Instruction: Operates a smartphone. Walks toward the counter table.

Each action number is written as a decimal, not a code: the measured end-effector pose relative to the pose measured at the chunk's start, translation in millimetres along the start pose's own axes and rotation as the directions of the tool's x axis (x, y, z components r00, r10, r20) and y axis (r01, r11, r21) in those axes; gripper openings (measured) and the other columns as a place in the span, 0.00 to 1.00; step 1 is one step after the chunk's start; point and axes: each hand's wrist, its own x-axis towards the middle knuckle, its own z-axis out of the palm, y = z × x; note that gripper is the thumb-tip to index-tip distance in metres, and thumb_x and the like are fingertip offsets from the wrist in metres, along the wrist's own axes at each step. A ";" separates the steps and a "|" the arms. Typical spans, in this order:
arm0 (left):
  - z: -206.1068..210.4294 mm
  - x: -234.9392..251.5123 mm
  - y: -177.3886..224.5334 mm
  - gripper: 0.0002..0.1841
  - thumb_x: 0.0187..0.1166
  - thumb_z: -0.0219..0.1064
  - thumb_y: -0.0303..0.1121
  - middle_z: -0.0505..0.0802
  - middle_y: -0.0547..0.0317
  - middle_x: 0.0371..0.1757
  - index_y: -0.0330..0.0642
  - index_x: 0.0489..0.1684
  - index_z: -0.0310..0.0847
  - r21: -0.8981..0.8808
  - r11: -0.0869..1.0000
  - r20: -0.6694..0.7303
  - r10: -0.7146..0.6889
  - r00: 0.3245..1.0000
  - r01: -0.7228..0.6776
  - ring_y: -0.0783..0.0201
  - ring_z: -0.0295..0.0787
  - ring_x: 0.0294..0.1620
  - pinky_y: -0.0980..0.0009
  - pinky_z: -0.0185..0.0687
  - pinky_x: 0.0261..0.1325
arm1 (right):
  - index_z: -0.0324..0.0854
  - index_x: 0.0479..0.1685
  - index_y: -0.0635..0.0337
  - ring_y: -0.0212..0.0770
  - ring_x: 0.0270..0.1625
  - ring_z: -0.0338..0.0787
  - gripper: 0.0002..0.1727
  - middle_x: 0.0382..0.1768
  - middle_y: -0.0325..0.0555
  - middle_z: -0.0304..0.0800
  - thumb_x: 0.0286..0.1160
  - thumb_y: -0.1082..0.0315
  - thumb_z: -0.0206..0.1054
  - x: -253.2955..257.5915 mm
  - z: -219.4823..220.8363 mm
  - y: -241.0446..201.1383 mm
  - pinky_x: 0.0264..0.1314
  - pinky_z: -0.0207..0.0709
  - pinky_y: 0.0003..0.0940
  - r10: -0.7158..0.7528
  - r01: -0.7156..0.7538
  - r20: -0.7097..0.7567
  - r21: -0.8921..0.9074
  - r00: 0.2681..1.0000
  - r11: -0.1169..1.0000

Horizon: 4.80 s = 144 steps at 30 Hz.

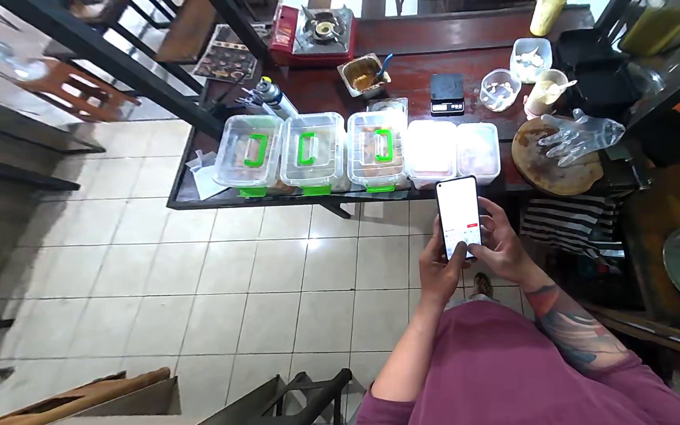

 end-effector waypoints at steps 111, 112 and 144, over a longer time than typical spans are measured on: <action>-14.4 -14.5 -4.0 0.40 0.75 0.60 0.28 0.87 0.45 0.70 0.44 0.94 0.54 -0.082 0.997 0.086 0.018 0.996 -0.011 0.53 0.95 0.48 0.56 0.96 0.40 | 0.48 0.95 0.44 0.49 0.66 0.89 0.43 0.74 0.50 0.82 0.77 0.72 0.61 -13.2 -5.0 -0.4 0.65 0.88 0.48 -0.042 0.041 0.066 0.018 0.997 0.999; -14.1 -14.3 -4.3 0.40 0.75 0.60 0.27 0.88 0.45 0.69 0.45 0.94 0.54 -0.083 0.996 0.087 0.017 0.996 -0.009 0.53 0.95 0.48 0.56 0.96 0.40 | 0.49 0.94 0.44 0.49 0.66 0.90 0.43 0.73 0.50 0.83 0.77 0.72 0.61 -13.4 -4.3 -0.6 0.64 0.88 0.48 -0.035 0.034 0.060 0.019 0.998 0.999; -7.5 -11.7 -6.1 0.43 0.74 0.66 0.18 0.88 0.43 0.67 0.45 0.94 0.53 -0.043 0.999 0.088 -0.026 0.996 0.030 0.51 0.95 0.43 0.56 0.97 0.41 | 0.49 0.94 0.41 0.44 0.71 0.85 0.35 0.76 0.47 0.78 0.87 0.54 0.54 9.2 -4.6 -9.6 0.67 0.84 0.46 -0.038 0.033 -0.094 -0.054 0.995 0.998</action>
